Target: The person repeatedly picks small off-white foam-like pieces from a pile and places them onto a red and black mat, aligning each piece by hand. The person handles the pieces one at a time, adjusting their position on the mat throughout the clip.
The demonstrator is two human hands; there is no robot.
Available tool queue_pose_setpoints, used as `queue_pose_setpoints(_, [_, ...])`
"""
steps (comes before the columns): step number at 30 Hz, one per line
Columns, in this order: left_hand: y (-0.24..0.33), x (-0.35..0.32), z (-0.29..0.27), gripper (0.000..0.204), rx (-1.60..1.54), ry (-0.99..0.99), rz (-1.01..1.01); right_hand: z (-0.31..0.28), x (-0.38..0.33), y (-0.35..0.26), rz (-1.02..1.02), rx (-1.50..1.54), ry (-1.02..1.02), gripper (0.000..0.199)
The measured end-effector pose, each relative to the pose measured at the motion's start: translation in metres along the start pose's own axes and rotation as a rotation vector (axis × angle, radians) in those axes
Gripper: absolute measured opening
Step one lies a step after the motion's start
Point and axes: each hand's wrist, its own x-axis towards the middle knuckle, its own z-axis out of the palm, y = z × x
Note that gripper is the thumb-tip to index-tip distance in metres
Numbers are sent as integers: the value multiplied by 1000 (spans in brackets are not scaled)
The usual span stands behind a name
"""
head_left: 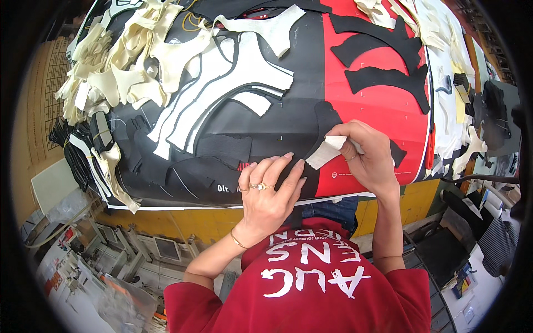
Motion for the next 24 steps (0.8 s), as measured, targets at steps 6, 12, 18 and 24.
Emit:
queue_pose_setpoints(6, [0, 0, 1, 43, 11, 0, 7, 0, 1, 6, 3, -13, -22, 19])
queue_pose_setpoints(12, [0, -1, 2, 43, -3, 22, 4, 2, 2, 7, -25, -29, -20, 20])
queue_pose_setpoints(18, [0, -3, 4, 51, 52, -1, 61, 2, 1, 8, -14, -46, -33, 19])
queue_pose_setpoints(24, [3, 1, 2, 53, 95, -63, 65, 1, 0, 3, 20, -135, -54, 21])
